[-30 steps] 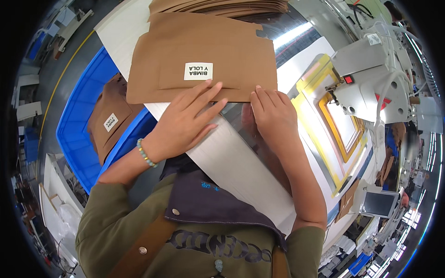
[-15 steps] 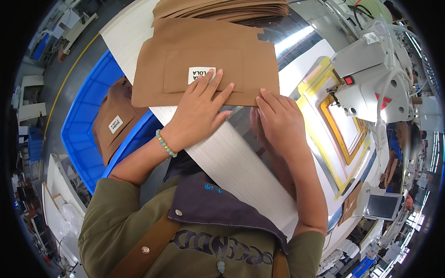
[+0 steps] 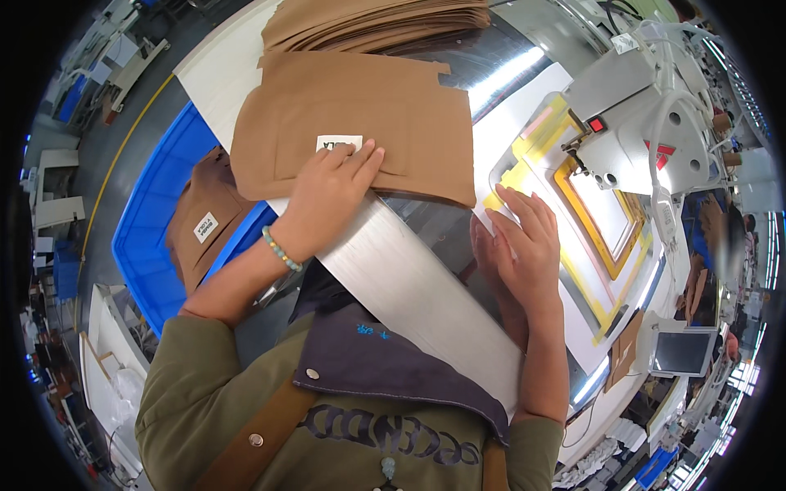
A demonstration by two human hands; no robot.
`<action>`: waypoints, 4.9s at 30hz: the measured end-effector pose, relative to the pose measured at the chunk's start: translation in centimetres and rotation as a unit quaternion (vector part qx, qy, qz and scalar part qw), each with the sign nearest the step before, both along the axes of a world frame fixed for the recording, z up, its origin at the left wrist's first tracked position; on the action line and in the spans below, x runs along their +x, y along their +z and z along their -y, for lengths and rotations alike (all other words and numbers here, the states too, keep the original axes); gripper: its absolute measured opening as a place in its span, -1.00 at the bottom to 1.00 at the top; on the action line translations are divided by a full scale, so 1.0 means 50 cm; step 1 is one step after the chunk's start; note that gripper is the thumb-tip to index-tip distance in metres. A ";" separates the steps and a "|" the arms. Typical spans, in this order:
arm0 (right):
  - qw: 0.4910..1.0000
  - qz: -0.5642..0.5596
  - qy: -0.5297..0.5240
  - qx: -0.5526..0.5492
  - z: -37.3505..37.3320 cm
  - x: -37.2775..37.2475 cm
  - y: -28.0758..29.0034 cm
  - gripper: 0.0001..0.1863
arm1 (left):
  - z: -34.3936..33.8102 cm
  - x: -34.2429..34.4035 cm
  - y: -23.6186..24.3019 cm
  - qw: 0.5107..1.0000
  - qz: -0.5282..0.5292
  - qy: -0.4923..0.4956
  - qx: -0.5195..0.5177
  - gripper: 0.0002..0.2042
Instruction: The recorder is using an industrial sewing machine to sew leather components and then places the finished pouches into a storage bin.
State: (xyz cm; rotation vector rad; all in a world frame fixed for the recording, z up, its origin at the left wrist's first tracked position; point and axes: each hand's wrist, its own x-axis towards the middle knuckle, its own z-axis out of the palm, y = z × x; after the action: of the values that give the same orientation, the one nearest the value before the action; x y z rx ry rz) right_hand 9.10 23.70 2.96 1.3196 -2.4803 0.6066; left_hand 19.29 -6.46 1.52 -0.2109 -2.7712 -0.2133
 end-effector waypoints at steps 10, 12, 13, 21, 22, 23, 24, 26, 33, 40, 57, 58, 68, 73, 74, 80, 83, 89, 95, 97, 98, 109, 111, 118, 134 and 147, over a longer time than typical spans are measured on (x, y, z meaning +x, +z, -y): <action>0.998 0.021 0.028 -0.055 -0.010 0.014 0.008 -0.71 | 0.247 0.069 0.181 0.804 -0.041 0.078 0.588 -0.72; 0.998 0.023 0.030 -0.041 -0.014 0.013 0.008 -0.71 | 0.278 0.067 0.134 0.791 0.050 0.170 0.586 -0.70; 0.999 0.029 0.031 -0.032 -0.016 0.013 0.007 -0.72 | 0.296 0.065 0.111 0.794 0.072 0.141 0.587 -0.70; 0.998 0.041 0.051 -0.016 -0.017 0.007 -0.004 -0.78 | 0.331 0.058 0.007 0.817 0.135 0.213 0.518 -0.60; 0.998 0.042 0.050 -0.017 -0.017 0.006 -0.005 -0.78 | 0.334 0.054 0.009 0.816 0.145 0.202 0.521 -0.60; 0.998 0.043 0.049 -0.021 -0.018 0.006 -0.005 -0.78 | 0.336 0.051 0.009 0.816 0.149 0.194 0.524 -0.60; 0.997 0.049 0.050 -0.021 -0.018 0.006 -0.004 -0.78 | 0.336 0.050 0.008 0.824 0.168 0.190 0.507 -0.59; 0.996 0.061 0.054 -0.028 -0.019 0.007 -0.003 -0.78 | 0.337 0.049 0.006 0.838 0.201 0.186 0.471 -0.55; 0.989 0.121 0.060 -0.062 -0.011 0.029 0.028 -0.77 | 0.317 0.066 0.015 0.848 0.123 0.188 0.480 -0.54; 0.930 0.242 0.253 -0.107 -0.085 0.116 0.176 -0.85 | 0.301 0.083 0.060 0.857 0.105 0.169 0.476 -0.56; 0.568 0.239 0.785 -0.069 -0.220 0.253 0.311 -0.70 | 0.489 0.330 0.280 0.842 -0.264 0.451 -0.135 -0.65; 0.574 0.232 0.782 -0.068 -0.222 0.254 0.306 -0.69 | 0.489 0.338 0.282 0.841 -0.239 0.459 -0.156 -0.66; 0.627 0.189 0.753 -0.065 -0.279 0.288 0.297 -0.64 | 0.380 0.365 -0.081 0.898 0.251 0.353 -0.073 -0.75; 0.657 0.173 0.731 -0.066 -0.306 0.307 0.310 -0.61 | 0.411 0.386 -0.140 0.873 0.361 0.285 0.165 -0.61; 0.662 0.168 0.727 -0.066 -0.306 0.311 0.313 -0.60 | 0.440 0.385 -0.144 0.874 0.322 0.328 0.156 -0.58; 0.714 0.150 0.682 -0.050 -0.302 0.343 0.362 -0.55 | 0.620 0.444 -0.339 0.926 0.234 0.288 0.060 -0.03; 0.723 0.194 0.663 -0.004 -0.332 0.346 0.386 -0.65 | 0.658 0.466 -0.421 0.921 0.287 0.258 -0.045 0.01; 0.749 0.122 0.651 -0.005 -0.419 0.353 0.402 -0.70 | 0.643 0.338 -0.159 0.894 0.373 0.231 0.089 -0.18; 0.862 0.258 0.433 -0.048 -0.458 0.219 0.315 -0.67 | 0.339 0.000 0.085 0.980 -0.065 0.164 0.093 -0.71; 0.946 0.296 0.127 -0.042 -0.438 0.170 0.240 -0.66 | 0.182 -0.095 0.092 0.973 -0.058 0.014 0.223 -0.77; 0.952 0.302 -0.027 -0.038 -0.420 0.142 0.194 -0.62 | 0.103 -0.133 0.085 0.967 -0.013 -0.047 0.250 -0.78; 0.983 0.041 -0.177 -0.004 -0.279 0.048 -0.088 -0.56 | -0.345 -0.350 -0.021 0.920 0.020 -0.361 0.152 -0.66; 0.985 0.043 -0.167 -0.016 -0.278 0.045 -0.086 -0.55 | -0.342 -0.351 -0.034 0.926 0.054 -0.331 0.172 -0.66; 0.988 0.047 -0.145 0.028 -0.297 -0.016 -0.003 -0.69 | -0.323 -0.363 -0.032 0.897 0.159 -0.292 0.290 -0.84; 0.953 0.213 -0.150 -0.155 -0.255 -0.130 0.002 -0.79 | -0.313 -0.361 0.001 0.910 0.125 -0.289 0.270 -0.86; 0.934 0.310 -0.179 -0.021 -0.299 -0.280 0.037 -0.79 | -0.277 -0.394 -0.031 0.938 0.034 -0.345 -0.029 -0.47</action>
State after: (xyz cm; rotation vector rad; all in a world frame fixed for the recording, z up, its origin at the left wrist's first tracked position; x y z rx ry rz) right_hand -4.92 38.65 4.83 0.6836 -3.0653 1.1061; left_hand -0.42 7.37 -0.04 -1.2089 -2.6546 -0.3101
